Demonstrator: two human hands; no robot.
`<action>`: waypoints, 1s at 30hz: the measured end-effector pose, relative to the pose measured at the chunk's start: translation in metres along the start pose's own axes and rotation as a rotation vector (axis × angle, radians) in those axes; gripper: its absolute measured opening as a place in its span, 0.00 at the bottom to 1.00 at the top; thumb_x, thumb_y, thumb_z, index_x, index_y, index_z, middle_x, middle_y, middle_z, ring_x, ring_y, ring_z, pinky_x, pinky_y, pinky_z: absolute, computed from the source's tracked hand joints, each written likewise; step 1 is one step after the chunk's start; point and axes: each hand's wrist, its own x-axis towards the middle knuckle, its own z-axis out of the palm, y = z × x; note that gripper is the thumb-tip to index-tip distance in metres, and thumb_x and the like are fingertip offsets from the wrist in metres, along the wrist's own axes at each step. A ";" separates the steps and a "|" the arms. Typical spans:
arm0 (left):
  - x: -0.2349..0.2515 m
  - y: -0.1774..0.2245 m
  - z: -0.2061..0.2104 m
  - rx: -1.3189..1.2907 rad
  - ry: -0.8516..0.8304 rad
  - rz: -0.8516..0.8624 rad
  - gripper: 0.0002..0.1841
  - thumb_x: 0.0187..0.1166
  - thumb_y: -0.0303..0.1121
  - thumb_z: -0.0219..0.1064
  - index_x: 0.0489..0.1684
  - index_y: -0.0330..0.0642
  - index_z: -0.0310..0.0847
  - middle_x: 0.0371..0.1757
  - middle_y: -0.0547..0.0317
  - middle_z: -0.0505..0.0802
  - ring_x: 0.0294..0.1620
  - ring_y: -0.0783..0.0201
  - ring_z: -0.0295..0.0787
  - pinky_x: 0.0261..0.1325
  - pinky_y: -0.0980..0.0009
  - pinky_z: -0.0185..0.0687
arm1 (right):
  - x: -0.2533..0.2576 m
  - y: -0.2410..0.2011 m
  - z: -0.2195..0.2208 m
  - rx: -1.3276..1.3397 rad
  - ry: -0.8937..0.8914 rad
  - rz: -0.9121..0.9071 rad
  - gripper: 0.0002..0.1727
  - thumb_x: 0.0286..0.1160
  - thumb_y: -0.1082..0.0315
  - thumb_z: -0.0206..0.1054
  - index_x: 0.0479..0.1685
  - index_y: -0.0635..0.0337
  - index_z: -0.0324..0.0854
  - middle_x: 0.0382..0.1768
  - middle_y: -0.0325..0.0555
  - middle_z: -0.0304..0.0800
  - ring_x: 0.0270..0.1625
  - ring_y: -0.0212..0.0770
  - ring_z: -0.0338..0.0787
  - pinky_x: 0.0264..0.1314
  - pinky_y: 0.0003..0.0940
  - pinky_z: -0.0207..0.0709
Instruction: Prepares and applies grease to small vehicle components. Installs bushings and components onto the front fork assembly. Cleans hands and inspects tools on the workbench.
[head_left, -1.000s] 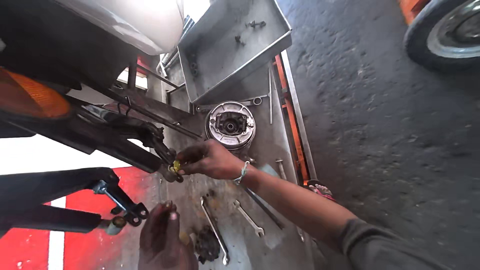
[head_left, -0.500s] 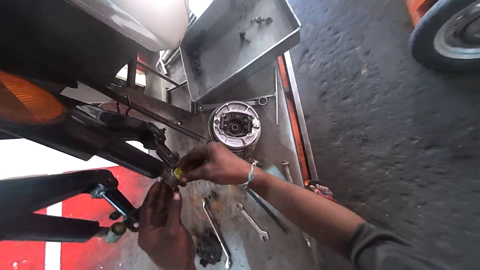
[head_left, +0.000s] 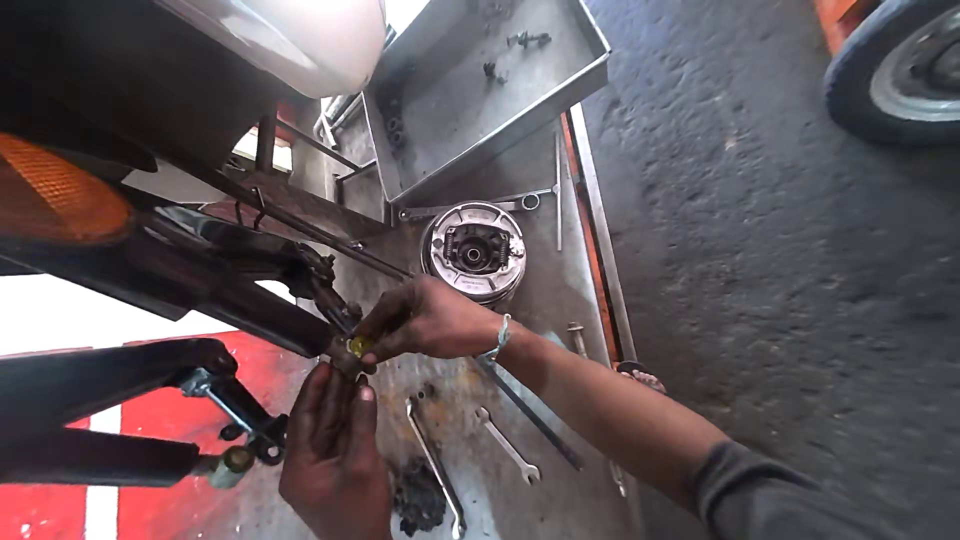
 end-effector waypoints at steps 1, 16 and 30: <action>0.000 0.000 0.000 0.000 0.000 0.002 0.24 0.70 0.15 0.64 0.68 0.15 0.70 0.56 0.54 0.93 0.53 0.79 0.92 0.56 0.82 0.88 | -0.001 -0.001 0.000 -0.010 -0.003 0.002 0.10 0.68 0.76 0.78 0.48 0.67 0.91 0.37 0.43 0.93 0.34 0.25 0.86 0.39 0.22 0.81; -0.001 0.009 0.004 0.054 0.093 -0.112 0.23 0.72 0.15 0.63 0.69 0.17 0.71 0.57 0.51 0.92 0.51 0.82 0.91 0.54 0.83 0.87 | -0.043 0.015 0.033 -0.237 0.157 -0.116 0.26 0.76 0.74 0.70 0.76 0.62 0.78 0.75 0.54 0.79 0.77 0.51 0.78 0.76 0.48 0.73; -0.001 0.010 0.004 0.081 0.024 -0.028 0.31 0.65 0.16 0.63 0.73 0.13 0.62 0.58 0.46 0.93 0.50 0.80 0.93 0.53 0.83 0.89 | -0.047 0.028 0.079 -0.167 0.339 -0.087 0.34 0.73 0.79 0.61 0.84 0.55 0.74 0.91 0.56 0.55 0.94 0.61 0.47 0.89 0.66 0.45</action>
